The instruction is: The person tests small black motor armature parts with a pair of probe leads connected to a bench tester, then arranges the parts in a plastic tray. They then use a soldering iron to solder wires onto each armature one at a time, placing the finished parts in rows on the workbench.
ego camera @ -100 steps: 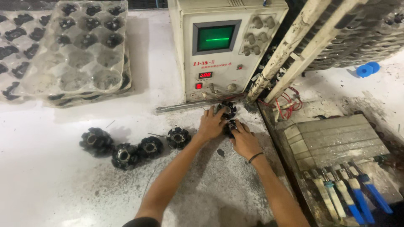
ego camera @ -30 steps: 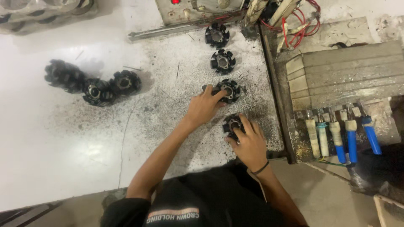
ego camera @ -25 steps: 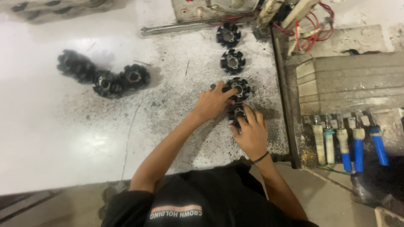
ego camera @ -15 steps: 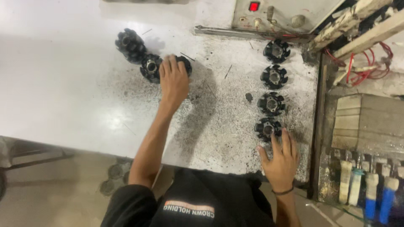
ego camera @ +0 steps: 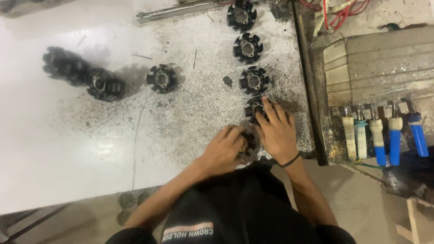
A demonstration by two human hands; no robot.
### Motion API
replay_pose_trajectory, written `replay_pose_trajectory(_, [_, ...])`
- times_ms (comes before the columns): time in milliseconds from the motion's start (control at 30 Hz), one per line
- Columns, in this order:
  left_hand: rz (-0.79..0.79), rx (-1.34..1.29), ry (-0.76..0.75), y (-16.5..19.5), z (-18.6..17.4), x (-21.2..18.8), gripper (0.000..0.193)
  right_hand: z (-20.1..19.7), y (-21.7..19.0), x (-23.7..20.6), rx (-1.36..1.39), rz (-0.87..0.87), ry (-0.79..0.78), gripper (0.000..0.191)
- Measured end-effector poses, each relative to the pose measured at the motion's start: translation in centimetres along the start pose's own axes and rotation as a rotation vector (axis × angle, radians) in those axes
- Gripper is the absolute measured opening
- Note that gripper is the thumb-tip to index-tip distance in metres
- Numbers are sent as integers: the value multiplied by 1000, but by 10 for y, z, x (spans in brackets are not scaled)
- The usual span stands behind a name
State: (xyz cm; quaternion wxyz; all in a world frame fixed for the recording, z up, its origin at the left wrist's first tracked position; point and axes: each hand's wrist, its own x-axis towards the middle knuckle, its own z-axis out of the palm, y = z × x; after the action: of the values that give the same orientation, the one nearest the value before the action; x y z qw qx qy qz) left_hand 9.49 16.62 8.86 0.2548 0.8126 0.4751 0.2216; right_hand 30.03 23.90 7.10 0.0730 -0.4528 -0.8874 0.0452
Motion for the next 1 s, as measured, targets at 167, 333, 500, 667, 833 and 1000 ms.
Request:
replay_pose_trajectory(167, [23,-115,148,5,32,17,52,-20,1,-44,116,-19,18,39])
replay_pose_trajectory(333, [-194,-92,97,-30,21,42,45,-16,-20,-71,188,3,62,46])
replay_pose_trajectory(500, [-212,57,-1,-35,31,58,42,-18,-23,-65,118,83,57,39])
replay_pose_trajectory(667, [-202,92,188,-64,6,28,64,-35,-31,-57,131,74,27,44])
replay_pose_trajectory(833, [-605,723,510,-152,-70,-25,79,-46,-29,-27,144,-160,104,38])
replay_pose_trajectory(1000, [-691,296,410,-152,-61,-22,76,-11,-47,69,70,-419,132,38])
